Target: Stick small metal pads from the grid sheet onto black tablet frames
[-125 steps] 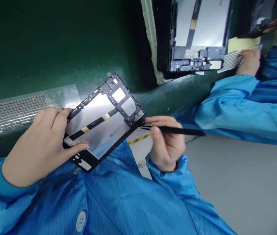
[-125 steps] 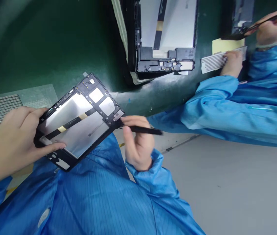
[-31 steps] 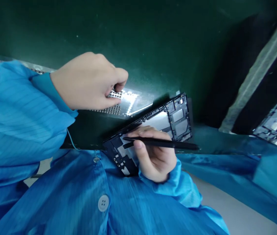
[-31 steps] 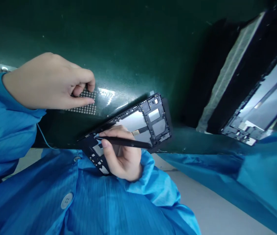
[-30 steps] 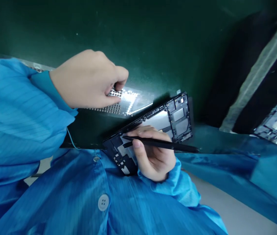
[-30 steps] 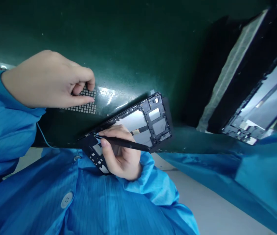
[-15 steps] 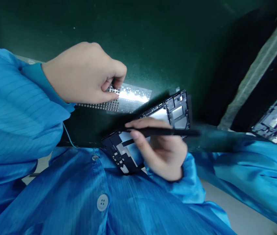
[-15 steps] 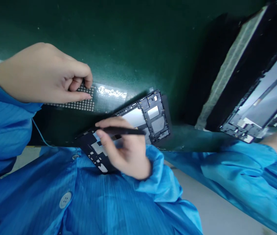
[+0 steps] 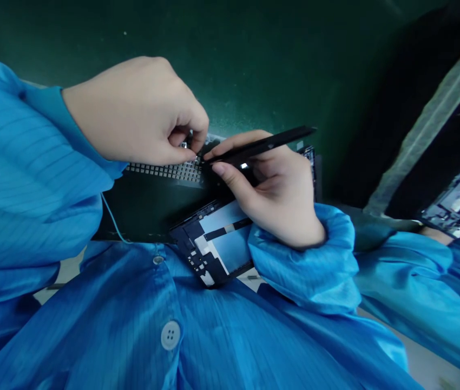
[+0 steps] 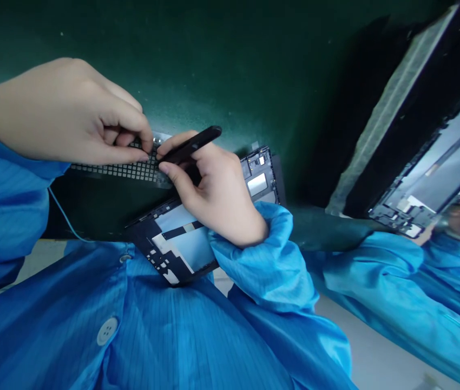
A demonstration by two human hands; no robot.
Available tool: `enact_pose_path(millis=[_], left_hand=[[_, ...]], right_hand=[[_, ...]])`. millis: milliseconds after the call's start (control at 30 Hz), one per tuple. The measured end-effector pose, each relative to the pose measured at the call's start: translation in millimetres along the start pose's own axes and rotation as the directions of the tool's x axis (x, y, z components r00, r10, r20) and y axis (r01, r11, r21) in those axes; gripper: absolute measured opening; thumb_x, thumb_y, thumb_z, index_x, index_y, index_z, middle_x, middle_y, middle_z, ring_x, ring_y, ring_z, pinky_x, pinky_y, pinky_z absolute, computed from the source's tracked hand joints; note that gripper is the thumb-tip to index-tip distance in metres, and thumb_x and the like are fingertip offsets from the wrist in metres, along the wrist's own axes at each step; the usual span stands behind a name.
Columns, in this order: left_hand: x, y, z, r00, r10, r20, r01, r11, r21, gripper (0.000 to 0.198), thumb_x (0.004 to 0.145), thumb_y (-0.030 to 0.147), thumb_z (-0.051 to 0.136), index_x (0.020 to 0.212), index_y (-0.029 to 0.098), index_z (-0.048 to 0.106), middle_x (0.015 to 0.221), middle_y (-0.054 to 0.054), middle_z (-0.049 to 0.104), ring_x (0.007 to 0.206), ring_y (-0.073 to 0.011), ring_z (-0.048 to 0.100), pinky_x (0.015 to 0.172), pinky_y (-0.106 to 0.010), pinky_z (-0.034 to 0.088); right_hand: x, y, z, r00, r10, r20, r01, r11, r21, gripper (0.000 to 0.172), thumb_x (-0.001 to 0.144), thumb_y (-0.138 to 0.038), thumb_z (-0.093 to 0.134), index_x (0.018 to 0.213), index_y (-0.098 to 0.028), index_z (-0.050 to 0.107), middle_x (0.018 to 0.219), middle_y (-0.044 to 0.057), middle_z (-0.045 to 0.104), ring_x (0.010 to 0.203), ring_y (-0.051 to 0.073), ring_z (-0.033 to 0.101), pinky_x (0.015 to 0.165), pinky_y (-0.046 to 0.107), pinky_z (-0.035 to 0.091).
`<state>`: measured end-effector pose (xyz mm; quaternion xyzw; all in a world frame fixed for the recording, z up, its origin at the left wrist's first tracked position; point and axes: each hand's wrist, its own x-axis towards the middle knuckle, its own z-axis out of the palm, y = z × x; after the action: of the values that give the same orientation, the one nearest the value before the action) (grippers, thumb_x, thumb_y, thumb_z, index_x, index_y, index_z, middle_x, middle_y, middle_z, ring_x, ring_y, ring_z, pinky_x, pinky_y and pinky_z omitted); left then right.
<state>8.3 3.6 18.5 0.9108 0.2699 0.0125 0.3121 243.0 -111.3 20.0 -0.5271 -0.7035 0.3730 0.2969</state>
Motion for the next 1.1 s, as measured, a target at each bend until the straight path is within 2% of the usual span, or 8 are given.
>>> enact_pose_path(millis=[100,200,333,467,633,900,1000,1100], left_hand=[[2.3,1.2,-0.3,1.0,-0.017,0.006,0.017,1.0,0.002,0.035,0.092,0.052,0.052,0.084,0.029,0.077,0.08,0.0,0.073,0.071,-0.0185,0.06,0.085,-0.039,0.05],[3.5,5.0,-1.9,0.998,-0.053,0.023,0.052,0.999,0.008,0.038,0.09,0.052,0.05,0.083,0.028,0.078,0.08,-0.001,0.074,0.072,-0.0189,0.06,0.082,-0.038,0.049],[1.0,9.9,-4.6,0.995,-0.092,0.039,0.092,0.996,0.007,0.039,0.093,0.044,0.048,0.092,0.026,0.083,0.087,-0.005,0.079,0.078,-0.0201,0.061,0.085,-0.036,0.049],[-1.1,10.4,-5.3,0.995,-0.099,0.024,0.099,0.995,0.01,0.043,0.093,0.048,0.046,0.091,0.026,0.083,0.087,-0.005,0.079,0.077,-0.0204,0.06,0.084,-0.037,0.047],[-0.9,11.0,-4.3,0.996,-0.079,0.028,0.079,0.997,0.013,0.054,0.096,0.057,0.039,0.091,0.024,0.081,0.085,-0.006,0.077,0.076,-0.0203,0.058,0.08,-0.039,0.045],[-1.2,9.9,-4.9,0.996,-0.091,0.021,0.092,0.995,-0.031,0.059,0.095,0.065,0.04,0.09,0.024,0.081,0.083,-0.007,0.074,0.077,-0.0205,0.057,0.092,-0.042,0.05],[-1.4,9.9,-5.4,0.995,-0.096,0.023,0.096,0.995,-0.033,0.058,0.094,0.064,0.039,0.09,0.024,0.081,0.084,-0.007,0.076,0.077,-0.0202,0.056,0.089,-0.04,0.048],[-1.2,10.6,-5.4,0.995,-0.096,0.029,0.096,0.995,-0.013,0.059,0.095,0.064,0.036,0.092,0.025,0.081,0.086,-0.006,0.077,0.077,-0.0195,0.055,0.084,-0.039,0.045]], right_hand=[[5.6,-0.9,-4.1,0.999,-0.008,0.043,0.009,1.0,-0.026,0.008,0.11,-0.036,0.076,0.112,-0.029,0.081,0.119,0.004,0.088,0.109,0.028,0.085,0.105,0.05,0.074],[0.8,-4.4,-6.6,0.999,0.028,0.019,-0.029,0.998,0.051,0.008,0.108,-0.038,0.079,0.111,-0.03,0.079,0.114,0.004,0.087,0.105,0.028,0.086,0.1,0.051,0.075],[-35.6,-10.5,3.4,0.979,0.092,-0.182,-0.054,0.977,0.205,0.009,0.11,-0.035,0.076,0.117,-0.03,0.076,0.107,0.004,0.083,0.098,0.025,0.084,0.091,0.047,0.075],[-72.1,-10.2,25.9,0.932,0.008,-0.363,0.068,0.978,0.195,0.017,0.106,-0.02,0.073,0.121,-0.027,0.074,0.101,0.005,0.082,0.094,0.024,0.082,0.082,0.043,0.073],[-77.3,-9.8,36.1,0.936,-0.031,-0.352,0.095,0.981,0.167,0.029,0.103,-0.009,0.072,0.125,-0.026,0.073,0.106,0.008,0.084,0.1,0.026,0.083,0.087,0.046,0.074],[-74.3,-9.2,29.8,0.954,-0.072,-0.29,0.103,0.991,0.091,0.032,0.099,-0.005,0.072,0.123,-0.026,0.073,0.107,0.008,0.085,0.1,0.025,0.084,0.087,0.045,0.072],[-76.0,-10.1,28.2,0.961,-0.066,-0.269,0.098,0.989,0.111,0.034,0.098,-0.003,0.074,0.125,-0.024,0.074,0.109,0.009,0.085,0.103,0.025,0.084,0.089,0.044,0.072],[-70.6,-11.0,19.2,0.95,-0.015,-0.311,0.068,0.985,0.159,0.029,0.102,-0.009,0.076,0.126,-0.024,0.077,0.111,0.007,0.086,0.105,0.024,0.085,0.093,0.044,0.073]])
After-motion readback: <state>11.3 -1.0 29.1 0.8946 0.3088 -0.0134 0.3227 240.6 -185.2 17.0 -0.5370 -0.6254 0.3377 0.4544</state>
